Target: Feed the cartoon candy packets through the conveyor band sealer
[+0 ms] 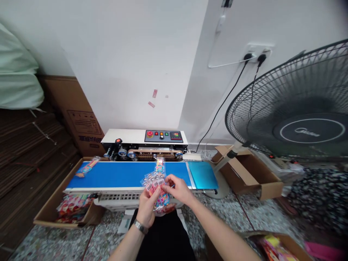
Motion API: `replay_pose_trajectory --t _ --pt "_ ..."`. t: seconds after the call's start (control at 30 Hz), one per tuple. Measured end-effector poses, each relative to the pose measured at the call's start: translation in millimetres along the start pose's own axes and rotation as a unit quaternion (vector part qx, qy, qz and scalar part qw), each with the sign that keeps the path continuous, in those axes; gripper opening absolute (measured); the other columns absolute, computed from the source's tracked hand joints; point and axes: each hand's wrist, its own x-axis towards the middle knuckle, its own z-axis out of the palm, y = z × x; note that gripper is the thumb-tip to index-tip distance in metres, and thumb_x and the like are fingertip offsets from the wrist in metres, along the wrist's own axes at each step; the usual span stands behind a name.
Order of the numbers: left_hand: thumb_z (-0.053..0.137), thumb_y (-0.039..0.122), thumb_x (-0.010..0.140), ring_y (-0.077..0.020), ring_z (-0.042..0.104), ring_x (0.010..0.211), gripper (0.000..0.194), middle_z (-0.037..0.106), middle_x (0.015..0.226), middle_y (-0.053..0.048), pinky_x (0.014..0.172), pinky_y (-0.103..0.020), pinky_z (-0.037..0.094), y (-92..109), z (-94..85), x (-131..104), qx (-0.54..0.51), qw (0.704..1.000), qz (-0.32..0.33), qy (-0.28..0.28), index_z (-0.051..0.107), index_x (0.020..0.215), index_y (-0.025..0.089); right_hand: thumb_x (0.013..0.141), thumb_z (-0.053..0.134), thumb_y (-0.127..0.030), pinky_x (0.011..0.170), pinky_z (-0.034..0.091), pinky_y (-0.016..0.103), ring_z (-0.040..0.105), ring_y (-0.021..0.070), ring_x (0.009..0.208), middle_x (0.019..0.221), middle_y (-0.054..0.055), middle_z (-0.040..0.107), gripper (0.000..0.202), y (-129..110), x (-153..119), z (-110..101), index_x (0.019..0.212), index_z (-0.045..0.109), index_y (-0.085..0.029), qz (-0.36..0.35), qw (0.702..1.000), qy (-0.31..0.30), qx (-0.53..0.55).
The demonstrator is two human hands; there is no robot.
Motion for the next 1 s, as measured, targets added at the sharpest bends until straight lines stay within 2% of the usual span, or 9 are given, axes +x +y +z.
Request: replay_pose_trajectory --t 0.1,0.2,0.33,0.43,0.63,0.77,0.87,0.93,1.0 --pt "0.073 0.03 0.061 -0.0236 0.067 0.079 0.039 0.071 0.089 -0.009 0.073 -0.036 0.053 1.9 -0.2 -2.6 -0.019 0.999 -0.037 -0.009 0.062 0.095 0.015 0.08 0.049 -0.043 0.059 0.045 0.023 0.056 0.0125 0.065 0.071 -0.002 0.058 0.024 9.1 -0.2 -4.2 0.086 0.053 -0.02 0.03 0.996 0.067 0.055" --pt "0.074 0.029 0.061 -0.0206 0.067 0.069 0.037 0.071 0.082 -0.006 0.068 -0.036 0.054 1.7 -6.5 -3.4 -0.013 0.998 -0.057 0.004 0.06 0.093 0.016 0.08 0.046 -0.045 0.057 0.046 0.024 0.058 0.0143 0.065 0.071 -0.001 0.06 0.029 31.9 10.3 -32.1 0.092 0.051 -0.02 0.067 0.984 0.151 0.066" --pt "0.075 0.026 0.059 -0.0165 0.066 0.063 0.032 0.07 0.075 -0.003 0.067 -0.032 0.054 -0.1 -14.1 -2.1 0.023 0.999 -0.049 0.007 0.06 0.086 0.015 0.078 0.045 -0.042 0.054 0.044 0.025 0.059 0.0162 0.061 0.07 0.001 0.063 0.031 63.5 27.9 -82.4 0.093 0.055 -0.017 0.154 0.943 0.277 -0.102" --pt "0.077 0.026 0.056 -0.0164 0.066 0.063 0.034 0.07 0.075 -0.004 0.066 -0.03 0.054 -2.1 -14.5 -1.2 0.034 0.998 -0.053 0.005 0.062 0.084 0.015 0.075 0.048 -0.034 0.057 0.042 0.027 0.059 0.0177 0.063 0.07 0.003 0.064 0.026 78.2 42.8 -101.8 0.091 0.059 -0.016 0.192 0.915 0.308 -0.176" --pt "0.077 0.025 0.056 -0.0183 0.066 0.063 0.035 0.07 0.077 -0.006 0.061 -0.031 0.054 -4.1 -12.2 0.1 0.038 0.999 -0.035 0.002 0.061 0.085 0.014 0.072 0.055 -0.026 0.064 0.041 0.026 0.059 0.0173 0.068 0.066 0.001 0.063 0.021 77.4 72.3 -85.1 0.091 0.06 -0.02 0.195 0.918 0.274 -0.212" --pt "0.077 0.023 0.056 -0.0201 0.066 0.068 0.041 0.07 0.081 -0.009 0.065 -0.034 0.053 -2.3 -12.3 2.2 0.034 0.999 -0.001 -0.004 0.06 0.091 0.012 0.076 0.054 -0.029 0.072 0.042 0.027 0.058 0.0175 0.079 0.09 0.006 0.064 0.028 50.4 65.4 -60.0 0.101 0.057 -0.019 0.113 0.94 0.25 -0.2" --pt "0.076 0.022 0.057 -0.0202 0.066 0.072 0.04 0.07 0.085 -0.009 0.07 -0.034 0.052 -1.5 -11.7 3.7 0.029 1.0 0.011 -0.004 0.06 0.092 0.012 0.081 0.049 -0.037 0.07 0.045 0.027 0.058 0.0158 0.077 0.09 0.005 0.063 0.026 23.5 42.8 -36.3 0.098 0.058 -0.019 0.021 0.991 0.116 -0.059" --pt "0.075 0.02 0.058 -0.0192 0.065 0.072 0.037 0.07 0.085 -0.008 0.07 -0.032 0.051 -1.6 -10.3 3.5 0.027 0.999 0.015 -0.006 0.06 0.092 0.013 0.081 0.05 -0.04 0.067 0.046 0.025 0.058 0.0145 0.075 0.085 0.002 0.063 0.027 9.9 26.3 -19.2 0.097 0.057 -0.02 0.003 0.999 0.02 0.044" --pt "0.074 0.018 0.059 -0.0182 0.065 0.073 0.035 0.071 0.085 -0.007 0.071 -0.031 0.051 -1.8 -8.3 2.1 0.022 0.999 0.018 -0.019 0.061 0.092 0.014 0.08 0.053 -0.041 0.062 0.046 0.023 0.057 0.0133 0.071 0.08 0.001 0.062 0.026 2.4 13.4 -3.9 0.094 0.057 -0.02 0.015 0.994 -0.007 0.108"
